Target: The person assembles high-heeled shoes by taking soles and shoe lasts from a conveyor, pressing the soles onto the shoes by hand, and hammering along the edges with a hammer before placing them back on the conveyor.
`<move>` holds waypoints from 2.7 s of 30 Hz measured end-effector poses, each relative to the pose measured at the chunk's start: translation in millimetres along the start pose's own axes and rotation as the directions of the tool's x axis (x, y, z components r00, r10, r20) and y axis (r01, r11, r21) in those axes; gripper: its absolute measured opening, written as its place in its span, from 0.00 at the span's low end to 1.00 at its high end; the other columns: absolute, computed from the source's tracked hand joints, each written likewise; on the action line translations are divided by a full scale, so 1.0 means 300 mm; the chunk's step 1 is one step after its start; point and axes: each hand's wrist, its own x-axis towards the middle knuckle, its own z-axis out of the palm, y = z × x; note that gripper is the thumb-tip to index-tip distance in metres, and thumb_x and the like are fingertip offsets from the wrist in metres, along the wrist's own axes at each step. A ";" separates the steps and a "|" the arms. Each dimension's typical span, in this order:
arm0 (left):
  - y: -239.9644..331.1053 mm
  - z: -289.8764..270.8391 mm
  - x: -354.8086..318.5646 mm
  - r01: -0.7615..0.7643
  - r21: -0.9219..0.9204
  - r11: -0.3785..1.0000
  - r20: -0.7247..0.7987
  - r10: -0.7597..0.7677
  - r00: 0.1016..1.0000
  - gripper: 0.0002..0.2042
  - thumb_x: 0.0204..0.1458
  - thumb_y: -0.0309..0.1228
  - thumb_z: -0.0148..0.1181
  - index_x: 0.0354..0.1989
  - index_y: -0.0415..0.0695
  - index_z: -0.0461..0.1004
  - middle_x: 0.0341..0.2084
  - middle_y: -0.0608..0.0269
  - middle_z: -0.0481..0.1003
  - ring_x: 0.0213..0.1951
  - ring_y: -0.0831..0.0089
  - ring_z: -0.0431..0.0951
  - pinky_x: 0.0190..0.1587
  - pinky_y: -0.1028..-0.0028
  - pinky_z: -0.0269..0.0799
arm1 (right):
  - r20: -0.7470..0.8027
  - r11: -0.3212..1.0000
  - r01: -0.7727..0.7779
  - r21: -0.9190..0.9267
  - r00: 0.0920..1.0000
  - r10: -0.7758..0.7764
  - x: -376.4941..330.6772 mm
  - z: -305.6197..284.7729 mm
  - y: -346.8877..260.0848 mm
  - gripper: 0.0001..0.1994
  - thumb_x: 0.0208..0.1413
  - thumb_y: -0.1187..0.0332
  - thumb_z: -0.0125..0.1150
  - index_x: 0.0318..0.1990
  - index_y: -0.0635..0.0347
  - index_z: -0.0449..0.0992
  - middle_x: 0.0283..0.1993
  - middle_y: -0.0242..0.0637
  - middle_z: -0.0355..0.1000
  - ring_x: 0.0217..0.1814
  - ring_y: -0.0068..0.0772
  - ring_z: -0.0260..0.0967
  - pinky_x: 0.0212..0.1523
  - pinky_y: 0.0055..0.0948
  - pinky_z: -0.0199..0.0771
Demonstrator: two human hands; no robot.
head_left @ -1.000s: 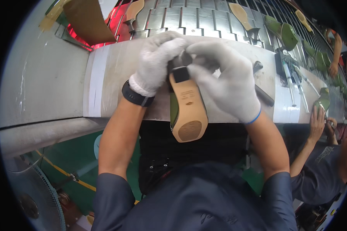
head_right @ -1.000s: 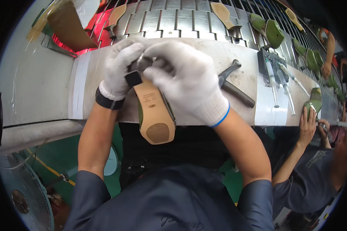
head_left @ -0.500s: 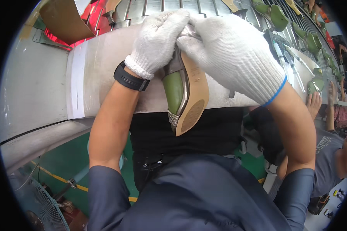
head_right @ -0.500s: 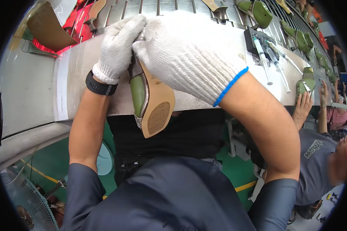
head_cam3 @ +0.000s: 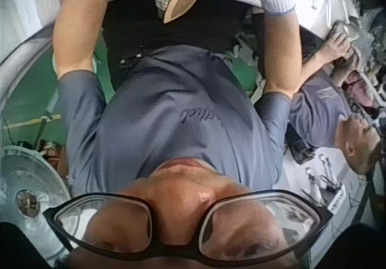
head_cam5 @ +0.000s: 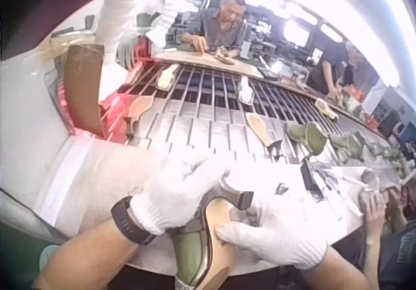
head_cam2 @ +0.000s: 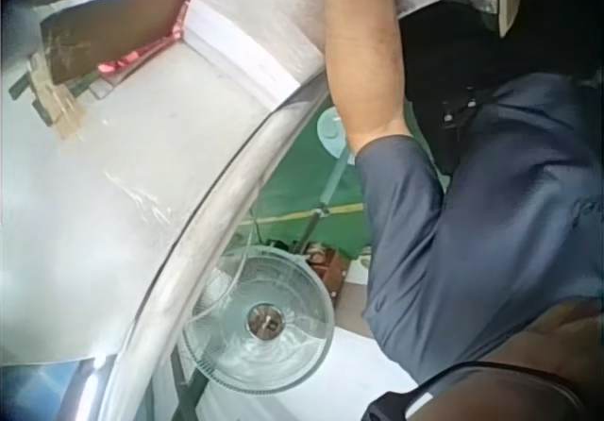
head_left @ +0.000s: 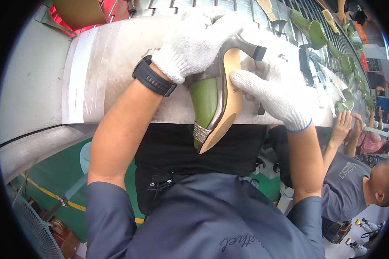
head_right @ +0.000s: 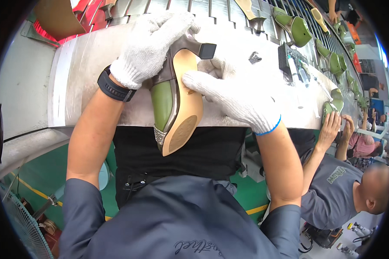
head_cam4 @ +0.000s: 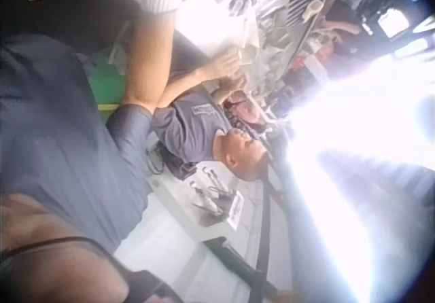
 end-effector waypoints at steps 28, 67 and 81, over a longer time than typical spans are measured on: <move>0.035 0.053 0.015 0.113 -0.009 0.994 -0.100 -0.113 0.989 0.15 0.70 0.38 0.63 0.46 0.35 0.85 0.32 0.64 0.83 0.34 0.80 0.78 0.40 0.75 0.76 | -0.293 0.972 0.183 -0.147 0.931 -0.219 0.051 0.082 0.041 0.26 0.59 0.59 0.79 0.57 0.68 0.81 0.43 0.38 0.84 0.42 0.26 0.80 0.47 0.35 0.84; 0.204 0.045 -0.489 -0.001 0.526 0.851 -0.265 0.165 0.950 0.38 0.45 0.34 0.89 0.65 0.37 0.76 0.61 0.45 0.77 0.62 0.53 0.80 0.65 0.59 0.78 | 0.112 0.626 0.598 -0.501 0.762 -0.638 0.015 -0.001 0.001 0.39 0.45 0.52 0.85 0.66 0.56 0.81 0.65 0.47 0.79 0.69 0.49 0.75 0.71 0.45 0.73; 0.180 0.044 -0.474 -0.097 0.555 0.826 -0.225 0.261 0.939 0.37 0.46 0.35 0.87 0.65 0.39 0.78 0.58 0.45 0.80 0.59 0.47 0.82 0.62 0.54 0.80 | 0.125 0.853 0.450 -0.265 0.893 -0.432 0.035 0.005 -0.051 0.29 0.49 0.59 0.85 0.57 0.66 0.84 0.50 0.41 0.83 0.52 0.36 0.82 0.58 0.34 0.79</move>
